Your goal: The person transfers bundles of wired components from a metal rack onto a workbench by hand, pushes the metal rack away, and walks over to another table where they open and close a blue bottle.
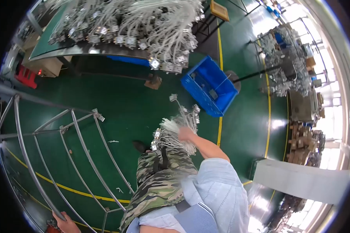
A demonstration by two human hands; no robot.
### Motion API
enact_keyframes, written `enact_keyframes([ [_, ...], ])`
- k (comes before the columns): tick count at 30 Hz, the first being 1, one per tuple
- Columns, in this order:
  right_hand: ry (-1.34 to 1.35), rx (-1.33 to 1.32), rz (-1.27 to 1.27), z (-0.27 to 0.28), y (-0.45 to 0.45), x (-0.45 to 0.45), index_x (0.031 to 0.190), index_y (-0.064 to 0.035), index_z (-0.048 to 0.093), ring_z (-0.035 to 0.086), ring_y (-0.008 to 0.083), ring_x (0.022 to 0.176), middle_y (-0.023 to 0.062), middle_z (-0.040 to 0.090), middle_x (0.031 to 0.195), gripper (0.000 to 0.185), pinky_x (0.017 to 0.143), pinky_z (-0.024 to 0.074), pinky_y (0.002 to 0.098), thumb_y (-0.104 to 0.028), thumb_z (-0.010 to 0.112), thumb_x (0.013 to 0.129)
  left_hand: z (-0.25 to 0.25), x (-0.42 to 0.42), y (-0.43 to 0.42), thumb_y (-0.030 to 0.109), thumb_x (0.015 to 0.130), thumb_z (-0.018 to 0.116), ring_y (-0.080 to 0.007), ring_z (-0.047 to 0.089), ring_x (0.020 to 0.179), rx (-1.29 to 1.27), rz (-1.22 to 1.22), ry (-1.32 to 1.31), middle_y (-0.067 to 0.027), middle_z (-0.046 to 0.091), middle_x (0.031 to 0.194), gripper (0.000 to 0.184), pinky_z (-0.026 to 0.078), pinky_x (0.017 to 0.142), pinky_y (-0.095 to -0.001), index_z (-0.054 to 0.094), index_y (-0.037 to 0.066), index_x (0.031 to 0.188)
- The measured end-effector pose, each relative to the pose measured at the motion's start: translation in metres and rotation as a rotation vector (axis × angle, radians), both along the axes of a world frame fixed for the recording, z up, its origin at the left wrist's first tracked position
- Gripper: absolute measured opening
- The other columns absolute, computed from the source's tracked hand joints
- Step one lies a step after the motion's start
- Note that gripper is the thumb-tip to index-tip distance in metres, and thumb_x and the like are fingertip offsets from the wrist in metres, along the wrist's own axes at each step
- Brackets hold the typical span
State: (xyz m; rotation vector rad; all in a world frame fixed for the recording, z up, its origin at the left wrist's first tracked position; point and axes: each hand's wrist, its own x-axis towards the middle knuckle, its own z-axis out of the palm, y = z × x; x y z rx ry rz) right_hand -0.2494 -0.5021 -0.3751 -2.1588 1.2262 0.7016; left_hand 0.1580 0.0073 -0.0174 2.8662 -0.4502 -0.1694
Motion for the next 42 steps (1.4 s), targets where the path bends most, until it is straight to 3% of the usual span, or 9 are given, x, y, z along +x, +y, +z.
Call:
enact_keyframes([
  [6,-0.018,0.090,-0.242,0.016,-0.028,-0.115,0.075,0.0044,0.070,0.069,0.0341,0.076,0.0213,0.069,0.078,0.042,0.072,0.0556,0.0398,-0.033,0.073,0.056,-0.006,-0.002,-0.001,0.023,0.099,0.048,-0.0363,0.057,0.110,0.599,-0.046,-0.492,-0.0207,0.058,0.124,0.050,0.049,0.084,-0.0431,0.034,0.013,0.146],
  [12,-0.117,0.154,-0.574,-0.003,-0.052,-0.218,0.073,0.0019,0.070,0.068,0.0365,0.077,0.0237,0.067,0.076,0.038,0.072,0.0551,0.0402,-0.031,0.073,0.053,-0.047,-0.044,-0.071,0.024,0.089,0.061,-0.0346,0.047,0.125,0.769,-0.176,-0.986,-0.0186,0.043,0.142,0.066,0.046,0.096,-0.0414,0.032,0.003,0.144],
  [16,-0.192,0.094,-0.649,-0.017,-0.060,-0.290,0.074,0.0015,0.069,0.066,0.0312,0.066,0.0190,0.065,0.068,0.037,0.064,0.0535,0.0390,-0.029,0.073,0.054,-0.084,-0.100,-0.179,0.015,0.082,0.065,-0.0377,0.041,0.129,0.449,-0.304,-0.462,-0.0222,0.046,0.135,0.063,0.036,0.105,-0.0456,0.040,-0.002,0.136],
  [20,-0.325,-0.083,-0.761,-0.075,-0.055,-0.358,0.075,0.0017,0.068,0.063,0.0243,0.054,0.0147,0.064,0.061,0.031,0.053,0.0507,0.0361,-0.021,0.071,0.054,-0.120,-0.160,-0.307,0.004,0.077,0.068,-0.0407,0.040,0.129,0.211,-0.533,-0.317,-0.0242,0.047,0.133,0.064,0.035,0.106,-0.0471,0.042,0.000,0.135],
  [23,-0.331,0.170,-0.964,-0.032,-0.076,-0.370,0.074,0.0020,0.067,0.063,0.0282,0.055,0.0147,0.063,0.059,0.030,0.053,0.0506,0.0376,-0.021,0.071,0.055,-0.130,-0.168,-0.385,0.008,0.080,0.068,-0.0404,0.039,0.130,0.124,-0.664,-0.317,-0.0238,0.044,0.137,0.065,0.034,0.107,-0.0468,0.039,0.000,0.138],
  [27,-0.274,-0.003,-0.943,-0.046,-0.091,-0.397,0.078,0.0013,0.068,0.066,0.0357,0.085,0.0226,0.069,0.087,0.036,0.076,0.0517,0.0437,-0.029,0.075,0.061,-0.117,-0.171,-0.489,0.011,0.084,0.065,-0.0375,0.038,0.132,-0.086,-0.655,-0.203,-0.0225,0.043,0.140,0.065,0.031,0.110,-0.0426,0.036,-0.001,0.141],
  [33,-0.250,-0.092,-1.251,-0.024,-0.120,-0.417,0.071,0.0051,0.061,0.061,0.0272,0.059,0.0167,0.063,0.067,0.028,0.056,0.0477,0.0414,-0.015,0.071,0.055,-0.107,-0.161,-0.642,0.019,0.086,0.067,-0.0325,0.028,0.140,-0.417,-0.536,-0.143,-0.0208,0.032,0.149,0.076,0.021,0.115,-0.0378,0.025,-0.002,0.146],
  [40,-0.062,0.051,-1.443,-0.016,-0.202,-0.413,0.078,0.0055,0.066,0.065,0.0287,0.071,0.0188,0.065,0.073,0.038,0.063,0.0521,0.0398,-0.025,0.070,0.057,-0.128,-0.148,-0.779,0.027,0.080,0.073,-0.0373,0.024,0.140,-0.644,-0.471,0.012,-0.0264,0.028,0.149,0.093,0.017,0.116,-0.0412,0.018,-0.006,0.147],
  [42,-0.167,0.010,-1.246,-0.058,-0.208,-0.443,0.084,0.0042,0.066,0.063,0.0269,0.074,0.0146,0.065,0.077,0.040,0.066,0.0525,0.0414,-0.027,0.071,0.060,-0.148,-0.147,-0.798,0.030,0.081,0.072,-0.0406,0.027,0.137,-0.420,-0.402,-0.050,-0.0274,0.030,0.148,0.092,0.022,0.113,-0.0447,0.018,-0.007,0.146],
])
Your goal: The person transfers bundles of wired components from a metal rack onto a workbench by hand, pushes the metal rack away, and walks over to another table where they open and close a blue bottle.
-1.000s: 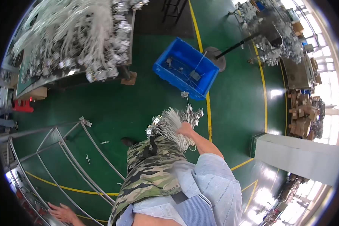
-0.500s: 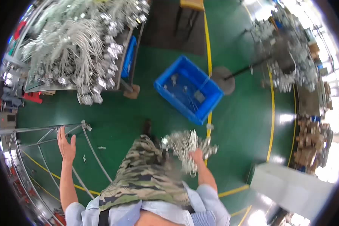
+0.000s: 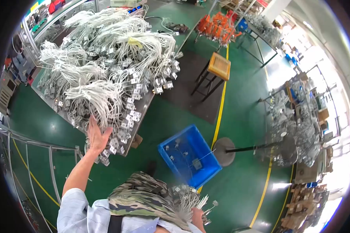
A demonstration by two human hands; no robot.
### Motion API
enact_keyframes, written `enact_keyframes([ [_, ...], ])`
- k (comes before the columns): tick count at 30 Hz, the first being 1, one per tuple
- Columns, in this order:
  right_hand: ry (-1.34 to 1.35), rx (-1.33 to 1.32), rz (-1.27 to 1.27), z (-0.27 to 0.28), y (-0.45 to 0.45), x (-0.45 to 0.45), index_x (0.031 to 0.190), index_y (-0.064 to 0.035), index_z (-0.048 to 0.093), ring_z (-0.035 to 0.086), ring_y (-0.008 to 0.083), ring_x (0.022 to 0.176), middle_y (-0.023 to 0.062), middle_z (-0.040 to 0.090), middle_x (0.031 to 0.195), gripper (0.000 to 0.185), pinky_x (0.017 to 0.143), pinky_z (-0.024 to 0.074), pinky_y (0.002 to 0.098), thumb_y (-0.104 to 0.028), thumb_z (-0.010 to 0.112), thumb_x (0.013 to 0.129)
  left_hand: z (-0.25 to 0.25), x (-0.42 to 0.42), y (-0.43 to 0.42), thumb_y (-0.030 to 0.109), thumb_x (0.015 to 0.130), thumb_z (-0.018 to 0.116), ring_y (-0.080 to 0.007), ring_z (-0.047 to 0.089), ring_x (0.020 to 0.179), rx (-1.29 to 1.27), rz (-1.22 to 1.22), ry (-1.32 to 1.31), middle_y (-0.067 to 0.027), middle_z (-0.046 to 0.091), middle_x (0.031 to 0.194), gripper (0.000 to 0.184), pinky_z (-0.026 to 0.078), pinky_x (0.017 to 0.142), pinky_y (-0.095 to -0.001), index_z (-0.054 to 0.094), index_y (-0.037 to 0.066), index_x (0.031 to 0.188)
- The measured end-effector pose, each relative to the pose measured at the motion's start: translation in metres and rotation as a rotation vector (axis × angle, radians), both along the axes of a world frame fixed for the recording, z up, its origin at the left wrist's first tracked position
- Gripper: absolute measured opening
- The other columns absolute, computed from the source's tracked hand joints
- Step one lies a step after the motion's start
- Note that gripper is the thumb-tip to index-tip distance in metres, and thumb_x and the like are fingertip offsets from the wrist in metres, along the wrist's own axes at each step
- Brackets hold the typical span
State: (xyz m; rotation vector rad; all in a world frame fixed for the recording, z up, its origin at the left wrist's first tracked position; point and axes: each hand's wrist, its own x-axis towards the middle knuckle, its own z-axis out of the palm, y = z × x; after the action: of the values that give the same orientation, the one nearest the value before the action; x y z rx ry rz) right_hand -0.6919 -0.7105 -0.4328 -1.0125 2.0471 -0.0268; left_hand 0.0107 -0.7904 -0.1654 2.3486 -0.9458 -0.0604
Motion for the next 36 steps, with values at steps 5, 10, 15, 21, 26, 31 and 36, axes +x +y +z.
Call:
enact_keyframes([
  [5,0.044,-0.136,0.318,0.057,-0.060,0.035,0.098,-0.0022,0.066,0.064,0.0288,0.079,0.0136,0.067,0.083,0.034,0.073,0.0520,0.0404,-0.017,0.070,0.067,-0.021,-0.002,-0.007,0.035,0.081,0.070,-0.0427,0.033,0.133,-0.023,0.023,-0.274,-0.0255,0.033,0.146,0.092,0.024,0.109,-0.0493,0.020,-0.006,0.146],
  [10,0.088,-0.456,0.617,0.097,-0.151,0.099,0.104,-0.0089,0.065,0.066,0.0329,0.086,0.0179,0.069,0.089,0.030,0.077,0.0513,0.0368,-0.008,0.064,0.074,-0.014,-0.007,-0.012,0.032,0.076,0.075,-0.0433,0.035,0.130,-0.045,0.060,-0.293,-0.0285,0.036,0.141,0.089,0.028,0.105,-0.0521,0.027,-0.006,0.141],
  [15,-0.328,-0.475,0.266,0.080,-0.271,0.135,0.097,-0.0068,0.064,0.065,0.0310,0.088,0.0154,0.066,0.091,0.021,0.080,0.0524,0.0420,-0.007,0.059,0.076,-0.012,-0.008,-0.014,0.031,0.078,0.072,-0.0420,0.033,0.133,-0.013,0.069,-0.275,-0.0242,0.032,0.147,0.092,0.025,0.108,-0.0501,0.021,-0.003,0.146],
  [21,-0.969,-0.367,-0.590,0.183,-0.426,0.241,0.092,-0.0011,0.062,0.065,0.0331,0.089,0.0160,0.064,0.094,0.019,0.082,0.0551,0.0498,-0.008,0.062,0.073,-0.004,-0.007,-0.019,0.031,0.078,0.072,-0.0454,0.034,0.130,-0.027,0.065,-0.273,-0.0287,0.035,0.142,0.090,0.027,0.106,-0.0517,0.023,-0.005,0.145],
  [26,-1.104,-0.460,-0.266,0.264,-0.582,0.319,0.094,-0.0003,0.063,0.066,0.0335,0.084,0.0145,0.065,0.089,0.021,0.076,0.0571,0.0503,-0.007,0.065,0.074,-0.023,-0.002,-0.014,0.030,0.077,0.073,-0.0498,0.032,0.129,-0.021,0.108,-0.280,-0.0309,0.032,0.142,0.091,0.025,0.107,-0.0575,0.022,-0.007,0.142],
  [31,-1.031,-0.532,-0.056,0.391,-0.720,0.458,0.094,0.0025,0.064,0.068,0.0246,0.080,0.0120,0.067,0.091,0.024,0.075,0.0567,0.0378,-0.017,0.064,0.081,-0.095,-0.016,0.034,0.024,0.081,0.069,-0.0426,0.031,0.134,0.177,0.157,0.085,-0.0257,0.035,0.144,0.079,0.021,0.111,-0.0547,0.029,-0.002,0.143],
  [36,-1.226,-0.397,0.037,0.444,-0.870,0.599,0.087,-0.0039,0.061,0.067,0.0257,0.076,0.0098,0.067,0.084,0.016,0.073,0.0574,0.0397,-0.019,0.065,0.085,-0.043,-0.022,-0.009,0.014,0.080,0.068,-0.0320,0.049,0.122,0.208,0.389,0.073,-0.0160,0.055,0.130,0.048,0.034,0.107,-0.0426,0.056,0.004,0.125],
])
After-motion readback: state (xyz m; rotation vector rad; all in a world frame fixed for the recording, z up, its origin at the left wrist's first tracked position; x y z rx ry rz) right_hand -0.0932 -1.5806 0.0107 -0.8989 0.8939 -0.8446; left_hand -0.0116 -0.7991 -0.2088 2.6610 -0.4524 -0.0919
